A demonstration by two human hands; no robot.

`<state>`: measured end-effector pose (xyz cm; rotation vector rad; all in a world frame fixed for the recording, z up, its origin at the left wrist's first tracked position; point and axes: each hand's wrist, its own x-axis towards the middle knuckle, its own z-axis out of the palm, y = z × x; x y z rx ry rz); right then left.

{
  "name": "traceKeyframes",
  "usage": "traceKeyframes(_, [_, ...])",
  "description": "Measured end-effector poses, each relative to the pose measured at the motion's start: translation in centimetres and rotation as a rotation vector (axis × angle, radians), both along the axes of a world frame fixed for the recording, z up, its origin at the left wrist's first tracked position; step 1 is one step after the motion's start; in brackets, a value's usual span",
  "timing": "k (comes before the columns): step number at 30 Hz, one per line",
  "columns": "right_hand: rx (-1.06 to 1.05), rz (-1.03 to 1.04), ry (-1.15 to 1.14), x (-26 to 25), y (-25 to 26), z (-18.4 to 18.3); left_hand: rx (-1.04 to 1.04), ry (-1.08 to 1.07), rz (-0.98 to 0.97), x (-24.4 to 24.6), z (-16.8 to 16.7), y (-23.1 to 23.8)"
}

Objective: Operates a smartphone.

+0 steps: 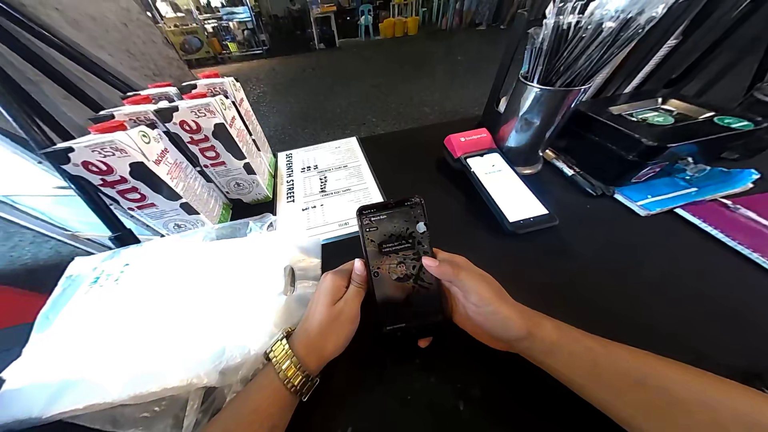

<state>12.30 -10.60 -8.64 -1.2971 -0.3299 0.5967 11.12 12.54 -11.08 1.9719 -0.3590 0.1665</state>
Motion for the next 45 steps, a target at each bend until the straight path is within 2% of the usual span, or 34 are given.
traceKeyframes(45, [0.004,0.001,-0.007,-0.11,-0.02,0.02,0.024,0.018,0.010,-0.12,0.17,0.04])
